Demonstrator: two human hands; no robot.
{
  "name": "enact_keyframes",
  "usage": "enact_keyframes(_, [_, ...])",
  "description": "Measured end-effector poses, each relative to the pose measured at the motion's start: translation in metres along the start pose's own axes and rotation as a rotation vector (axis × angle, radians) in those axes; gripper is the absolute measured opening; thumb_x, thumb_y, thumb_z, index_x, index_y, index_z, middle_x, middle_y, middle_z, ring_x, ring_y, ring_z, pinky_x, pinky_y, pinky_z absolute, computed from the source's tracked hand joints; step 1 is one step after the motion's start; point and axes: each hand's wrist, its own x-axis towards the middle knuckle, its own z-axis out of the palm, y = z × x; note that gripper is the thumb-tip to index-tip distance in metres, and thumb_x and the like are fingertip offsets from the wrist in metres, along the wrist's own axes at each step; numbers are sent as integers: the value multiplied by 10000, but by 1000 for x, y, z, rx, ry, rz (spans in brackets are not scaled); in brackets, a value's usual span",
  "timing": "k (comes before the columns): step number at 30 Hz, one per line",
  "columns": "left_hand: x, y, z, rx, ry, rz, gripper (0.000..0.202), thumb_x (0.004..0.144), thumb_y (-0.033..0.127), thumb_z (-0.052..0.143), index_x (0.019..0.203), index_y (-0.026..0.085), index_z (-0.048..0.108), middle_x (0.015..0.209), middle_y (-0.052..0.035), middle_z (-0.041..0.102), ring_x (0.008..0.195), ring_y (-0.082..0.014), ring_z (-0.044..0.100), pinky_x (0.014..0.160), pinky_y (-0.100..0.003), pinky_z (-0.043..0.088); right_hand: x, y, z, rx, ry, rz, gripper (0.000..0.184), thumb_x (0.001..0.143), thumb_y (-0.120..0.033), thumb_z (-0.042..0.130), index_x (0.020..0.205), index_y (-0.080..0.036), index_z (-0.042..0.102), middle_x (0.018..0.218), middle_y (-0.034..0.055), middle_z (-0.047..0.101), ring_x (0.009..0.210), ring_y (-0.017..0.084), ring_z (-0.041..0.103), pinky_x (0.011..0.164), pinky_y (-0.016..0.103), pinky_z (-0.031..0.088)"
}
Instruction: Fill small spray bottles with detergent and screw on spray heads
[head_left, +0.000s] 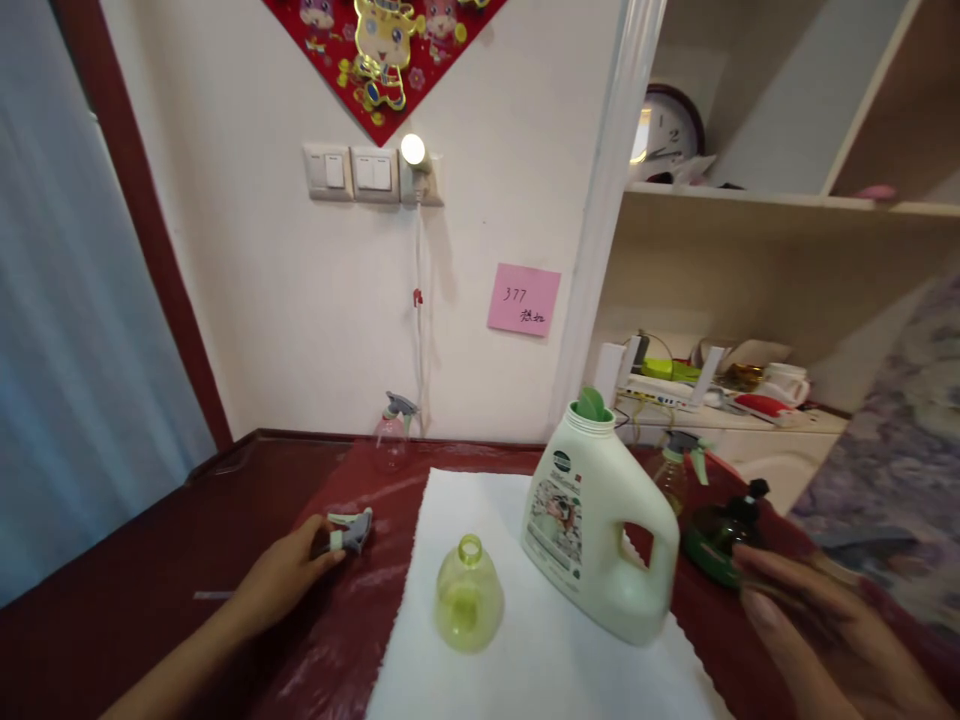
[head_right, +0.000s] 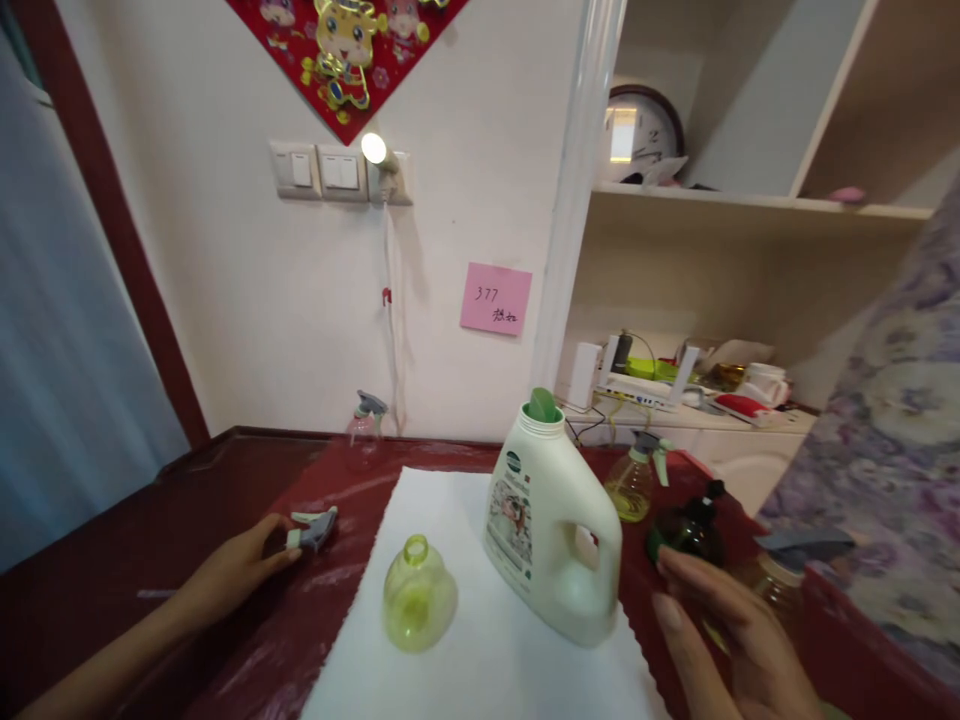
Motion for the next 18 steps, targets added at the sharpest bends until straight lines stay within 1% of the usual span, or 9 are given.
enact_keyframes(3, [6,-13,0,90,-10,40,319,788,507,580,944,229,608,895,-54,739,841,-312,678,724,-333,432,17,12,10,-126,-118,23,598,759,-627,675,1245,-281,634,1365,81,612,1268,371,546,1142,574,346])
enact_keyframes(4, [8,-17,0,103,-22,52,325,788,494,582,975,232,626,914,-53,746,860,-314,685,735,-332,443,20,14,17,-104,-169,50,646,752,-632,682,1281,-270,605,1399,91,587,1299,370,519,1144,572,340])
enact_keyframes(6, [11,-20,-2,92,-25,71,357,780,475,601,1042,239,654,985,-59,759,932,-328,695,790,-340,466,22,16,33,30,-264,119,728,750,-619,700,1358,-257,526,1451,108,546,1332,351,498,1123,540,378])
enact_keyframes(8, [12,-15,-5,73,6,89,418,757,490,638,1088,236,670,1093,-79,755,1044,-356,681,881,-362,473,25,16,48,159,-346,183,780,748,-597,721,1401,-252,471,1441,115,557,1299,332,534,1071,498,439])
enact_keyframes(10, [9,1,-7,49,39,102,489,750,534,656,1127,222,671,1192,-105,729,1144,-381,640,964,-396,459,28,13,59,213,-357,204,791,739,-581,737,1399,-236,472,1379,113,602,1213,315,592,1012,459,481])
enact_keyframes(13, [-6,41,0,-98,28,128,585,805,597,610,1241,207,615,1304,-125,668,1231,-373,587,1037,-444,436,31,6,70,207,-258,218,792,685,-576,775,1341,-205,533,1256,106,662,1064,297,645,888,407,535])
enact_keyframes(15, [-19,70,12,-276,-11,108,609,802,610,620,1264,214,594,1385,-122,613,1310,-356,530,1093,-463,413,32,3,76,219,-197,245,793,656,-574,795,1312,-199,554,1183,96,680,968,280,661,783,373,557])
enact_keyframes(16, [-24,82,20,-357,-56,108,613,814,592,622,1301,223,570,1440,-116,570,1355,-340,493,1124,-462,392,32,2,78,227,-177,254,793,652,-580,797,1303,-198,556,1161,92,680,939,272,660,751,362,559])
enact_keyframes(18, [-32,100,38,-461,-152,152,668,809,538,666,1374,218,509,1511,-133,495,1415,-318,426,1167,-459,349,31,1,82,230,-147,258,791,655,-600,790,1291,-195,554,1138,89,671,915,263,653,732,357,557])
